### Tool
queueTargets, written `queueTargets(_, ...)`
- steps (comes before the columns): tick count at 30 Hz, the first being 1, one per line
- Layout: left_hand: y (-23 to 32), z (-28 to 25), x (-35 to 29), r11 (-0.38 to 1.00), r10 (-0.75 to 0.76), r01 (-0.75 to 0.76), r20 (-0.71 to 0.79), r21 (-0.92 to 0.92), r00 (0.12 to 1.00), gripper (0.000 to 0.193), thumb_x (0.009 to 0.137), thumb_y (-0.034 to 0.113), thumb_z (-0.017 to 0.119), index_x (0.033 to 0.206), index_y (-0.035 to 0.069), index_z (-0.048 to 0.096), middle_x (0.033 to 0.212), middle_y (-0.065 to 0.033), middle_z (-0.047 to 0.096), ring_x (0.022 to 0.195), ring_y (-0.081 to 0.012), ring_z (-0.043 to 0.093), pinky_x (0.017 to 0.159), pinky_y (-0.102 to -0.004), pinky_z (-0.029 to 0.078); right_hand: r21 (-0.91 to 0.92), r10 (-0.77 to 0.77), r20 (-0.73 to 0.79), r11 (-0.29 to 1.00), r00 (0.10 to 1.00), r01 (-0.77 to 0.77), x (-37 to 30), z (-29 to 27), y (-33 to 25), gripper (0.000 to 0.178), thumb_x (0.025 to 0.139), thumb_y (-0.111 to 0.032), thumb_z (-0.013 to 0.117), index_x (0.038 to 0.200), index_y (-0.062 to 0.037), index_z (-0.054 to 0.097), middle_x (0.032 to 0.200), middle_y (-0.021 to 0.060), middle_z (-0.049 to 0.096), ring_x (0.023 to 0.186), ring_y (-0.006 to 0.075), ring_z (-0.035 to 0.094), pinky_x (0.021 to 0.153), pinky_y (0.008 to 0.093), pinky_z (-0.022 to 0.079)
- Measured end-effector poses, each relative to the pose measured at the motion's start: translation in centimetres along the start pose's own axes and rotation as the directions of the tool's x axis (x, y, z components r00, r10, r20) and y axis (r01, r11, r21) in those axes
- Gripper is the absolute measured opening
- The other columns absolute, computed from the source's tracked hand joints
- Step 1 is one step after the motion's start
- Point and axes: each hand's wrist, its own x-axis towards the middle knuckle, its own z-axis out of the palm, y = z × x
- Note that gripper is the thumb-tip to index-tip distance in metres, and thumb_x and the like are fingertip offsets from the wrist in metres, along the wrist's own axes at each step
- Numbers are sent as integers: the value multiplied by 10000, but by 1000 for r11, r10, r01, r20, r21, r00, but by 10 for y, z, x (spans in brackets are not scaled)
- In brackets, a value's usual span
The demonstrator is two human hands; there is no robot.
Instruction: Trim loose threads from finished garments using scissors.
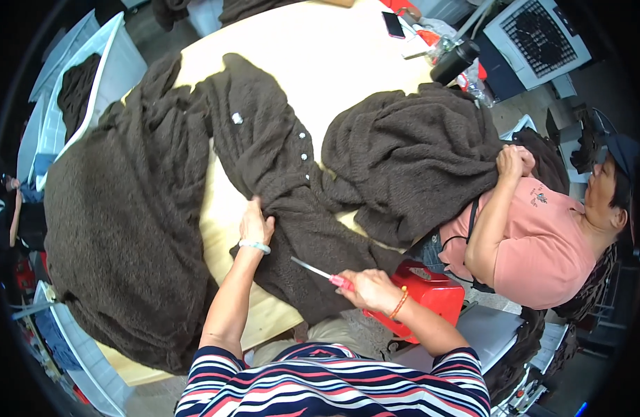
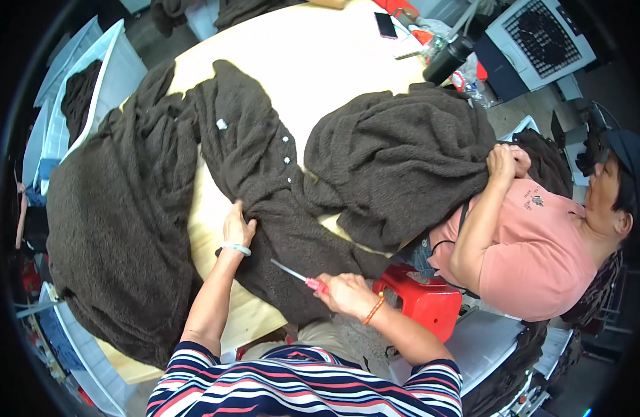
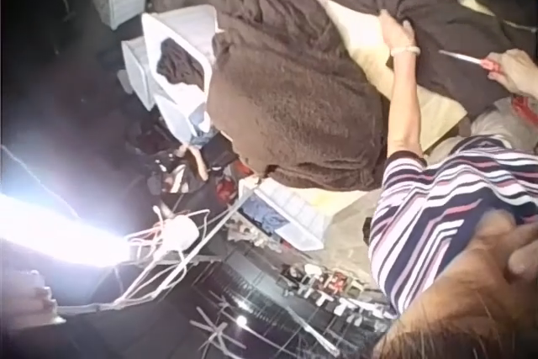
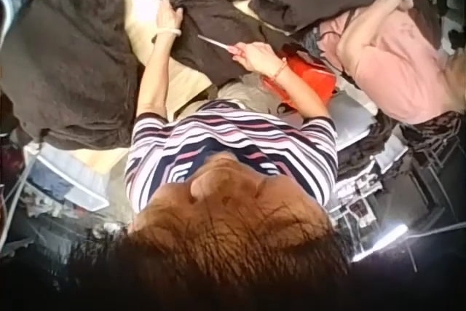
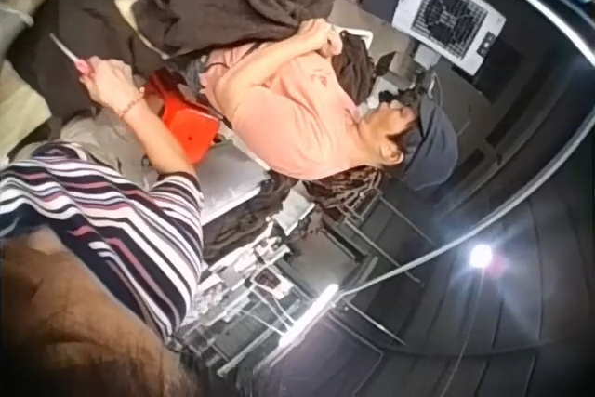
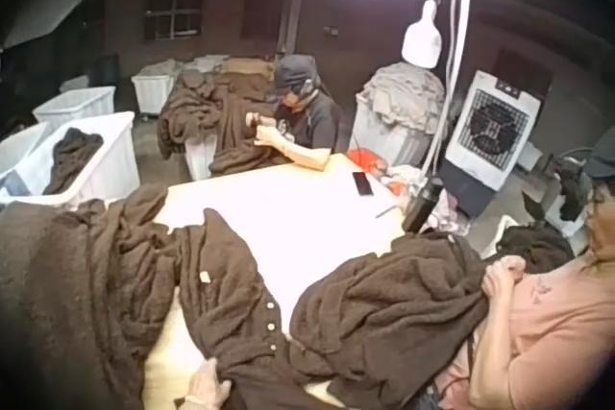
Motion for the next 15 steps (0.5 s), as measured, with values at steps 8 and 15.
queueTargets(8,275,-87,-13,151,865,-726,-266,-671,426,331,556,-29,553,886,-17,526,813,-200,441,757,-419,473,660,-458,437,272,-79,-161,955,984,121,26,-30,31,446,937,-325,551,1306,-77,520,1163,206,531,1122,350,501,989,461,369)
queueTargets(15,370,-63,-17,162,812,-973,-538,-163,225,484,567,130,734,1016,69,563,1094,-153,513,1053,-345,486,932,-512,367,-164,109,-596,953,795,-254,48,-123,162,516,964,-274,495,1425,-55,419,1386,232,459,1309,349,411,1105,460,297)
